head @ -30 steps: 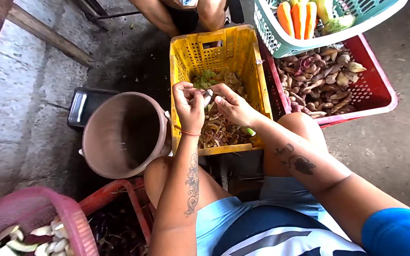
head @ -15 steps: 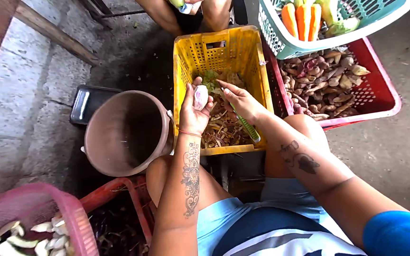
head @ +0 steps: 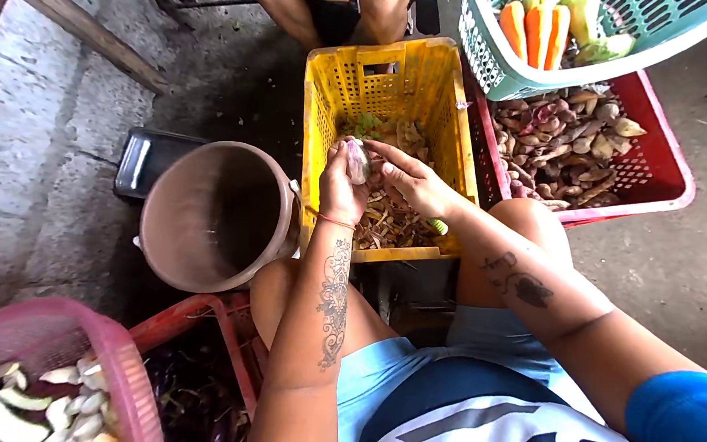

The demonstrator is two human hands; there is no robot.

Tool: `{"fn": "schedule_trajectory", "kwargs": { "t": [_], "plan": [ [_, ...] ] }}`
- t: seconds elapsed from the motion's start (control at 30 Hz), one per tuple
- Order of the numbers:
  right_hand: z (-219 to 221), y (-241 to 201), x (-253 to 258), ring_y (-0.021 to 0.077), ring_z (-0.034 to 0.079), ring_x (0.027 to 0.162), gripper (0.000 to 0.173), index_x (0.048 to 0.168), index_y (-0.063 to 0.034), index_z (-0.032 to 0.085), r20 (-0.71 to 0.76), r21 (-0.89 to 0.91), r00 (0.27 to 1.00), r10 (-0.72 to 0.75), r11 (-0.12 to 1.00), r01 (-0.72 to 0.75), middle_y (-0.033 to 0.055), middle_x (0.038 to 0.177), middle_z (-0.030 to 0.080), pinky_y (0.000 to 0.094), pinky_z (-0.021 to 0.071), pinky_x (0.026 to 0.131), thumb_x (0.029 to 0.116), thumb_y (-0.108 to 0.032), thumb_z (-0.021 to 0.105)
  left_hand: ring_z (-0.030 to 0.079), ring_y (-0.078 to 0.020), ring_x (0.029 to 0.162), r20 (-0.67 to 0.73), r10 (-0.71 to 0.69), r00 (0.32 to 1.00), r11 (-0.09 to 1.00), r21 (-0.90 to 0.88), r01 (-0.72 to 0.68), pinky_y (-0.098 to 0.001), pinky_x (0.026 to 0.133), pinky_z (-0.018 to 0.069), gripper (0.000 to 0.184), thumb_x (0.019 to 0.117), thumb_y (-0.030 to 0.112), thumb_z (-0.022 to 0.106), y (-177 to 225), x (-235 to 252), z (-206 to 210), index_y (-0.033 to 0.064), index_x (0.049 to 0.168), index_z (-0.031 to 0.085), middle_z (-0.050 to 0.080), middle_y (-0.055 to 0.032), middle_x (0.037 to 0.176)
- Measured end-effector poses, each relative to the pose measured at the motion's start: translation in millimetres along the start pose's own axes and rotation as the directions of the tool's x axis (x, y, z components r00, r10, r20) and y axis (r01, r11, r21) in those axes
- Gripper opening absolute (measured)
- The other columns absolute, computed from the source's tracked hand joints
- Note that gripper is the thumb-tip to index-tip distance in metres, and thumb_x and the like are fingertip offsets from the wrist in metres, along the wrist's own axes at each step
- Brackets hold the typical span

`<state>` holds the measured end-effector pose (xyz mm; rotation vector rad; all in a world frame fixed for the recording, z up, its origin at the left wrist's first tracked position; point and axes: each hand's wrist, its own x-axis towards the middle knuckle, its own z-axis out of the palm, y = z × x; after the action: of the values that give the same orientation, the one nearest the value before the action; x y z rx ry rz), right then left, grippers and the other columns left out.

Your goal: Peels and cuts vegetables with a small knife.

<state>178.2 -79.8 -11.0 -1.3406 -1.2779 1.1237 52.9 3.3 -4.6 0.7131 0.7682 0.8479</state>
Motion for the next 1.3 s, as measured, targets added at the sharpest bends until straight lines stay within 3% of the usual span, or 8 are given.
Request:
{"fn": "schedule_trajectory", "kwargs": {
  "t": [0.07, 0.13, 0.23, 0.47, 0.6, 1.03, 1.23, 1.3],
  "plan": [
    [3, 0, -2, 0.0091, 0.055, 0.071, 0.048, 0.159, -0.0169, 0.035, -0.016, -0.105, 1.0, -0.017, 0.994, 0.016, 0.0075, 0.109, 0.065, 0.0279, 0.048, 0.064, 0.1118, -0.026, 0.034, 0.065, -0.0133, 0.068, -0.072, 0.033, 0.997, 0.999, -0.015, -0.035, -0.0265, 0.059, 0.056, 0.028, 0.1129, 0.027, 0.026, -1, 2, 1, 0.0127, 0.111, 0.05, 0.064, -0.0048, 0.085],
    [5, -1, -4, 0.0217, 0.066, 0.086, 0.052, 0.161, -0.019, 0.033, 0.026, -0.288, 0.999, -0.046, 0.956, 0.051, 0.0128, 0.112, 0.068, 0.0461, 0.0542, 0.081, 0.11, -0.027, 0.036, 0.062, -0.0119, 0.062, -0.169, 0.065, 0.984, 0.996, -0.042, -0.073, -0.0258, 0.054, 0.0544, 0.033, 0.1129, 0.033, 0.026, -2, 3, 3, 0.0128, 0.105, 0.051, 0.062, -0.0035, 0.079],
    [13, 0, -5, 0.0304, 0.069, 0.083, 0.054, 0.162, -0.0163, 0.032, 0.087, -0.493, 0.988, -0.129, 0.856, 0.155, 0.014, 0.101, 0.071, 0.0561, 0.0549, 0.077, 0.1091, -0.027, 0.041, 0.059, -0.0108, 0.059, -0.222, 0.072, 0.972, 0.987, -0.124, -0.102, -0.0252, 0.051, 0.0513, 0.049, 0.1116, 0.048, 0.019, 2, 4, 4, 0.0136, 0.098, 0.051, 0.059, -0.0019, 0.074],
    [18, 1, -4, 0.0328, 0.07, 0.081, 0.057, 0.164, -0.0156, 0.029, 0.1, -0.596, 0.985, -0.138, 0.785, 0.17, 0.0147, 0.1, 0.074, 0.0559, 0.0549, 0.076, 0.1088, -0.026, 0.042, 0.059, -0.0096, 0.055, -0.241, 0.116, 0.964, 0.971, -0.176, -0.161, -0.0226, 0.048, 0.0493, 0.062, 0.1096, 0.054, 0.009, 2, 5, 7, 0.0121, 0.094, 0.052, 0.058, -0.0012, 0.068],
    [17, 3, -4, 0.0344, 0.069, 0.074, 0.056, 0.162, -0.0169, 0.034, 0.071, -0.654, 0.985, -0.159, 0.738, 0.166, 0.0136, 0.086, 0.072, 0.0563, 0.0545, 0.069, 0.1079, -0.026, 0.045, 0.059, -0.0096, 0.053, -0.226, 0.131, 0.965, 0.972, -0.162, -0.17, -0.022, 0.047, 0.0493, 0.058, 0.1112, 0.049, 0.009, 1, 6, 7, 0.0113, 0.096, 0.051, 0.059, -0.0018, 0.068],
    [16, 7, 0, 0.0372, 0.072, 0.084, 0.045, 0.152, -0.0185, 0.049, -0.001, -0.686, 0.976, -0.216, 0.711, 0.157, 0.015, 0.101, 0.074, 0.059, 0.0554, 0.07, 0.1086, -0.025, 0.044, 0.058, -0.0089, 0.06, -0.252, 0.09, 0.964, 0.994, -0.04, -0.103, -0.0251, 0.051, 0.0476, 0.057, 0.1103, 0.053, 0.011, -5, 3, 5, 0.018, 0.093, 0.053, 0.057, 0.0016, 0.07],
    [9, 2, -1, 0.0355, 0.068, 0.076, 0.054, 0.161, -0.0194, 0.033, 0.032, -0.635, 0.992, -0.121, 0.764, 0.113, 0.0132, 0.084, 0.07, 0.058, 0.0539, 0.07, 0.1094, -0.029, 0.045, 0.059, -0.0072, 0.057, -0.161, 0.139, 0.977, 0.99, 0.007, -0.14, -0.022, 0.048, 0.0485, 0.059, 0.1109, 0.051, 0.01, -5, 6, 2, 0.0167, 0.096, 0.056, 0.061, 0.0022, 0.069],
    [9, 2, -2, 0.0373, 0.07, 0.083, 0.056, 0.163, -0.0208, 0.03, 0.035, -0.642, 0.991, -0.127, 0.758, 0.119, 0.0157, 0.094, 0.073, 0.0597, 0.0542, 0.075, 0.1096, -0.027, 0.043, 0.059, -0.0071, 0.062, -0.135, 0.144, 0.98, 0.99, 0.019, -0.143, -0.0232, 0.054, 0.0495, 0.058, 0.111, 0.05, 0.01, -5, 5, 2, 0.0176, 0.097, 0.055, 0.059, 0.003, 0.072]
  ]
}}
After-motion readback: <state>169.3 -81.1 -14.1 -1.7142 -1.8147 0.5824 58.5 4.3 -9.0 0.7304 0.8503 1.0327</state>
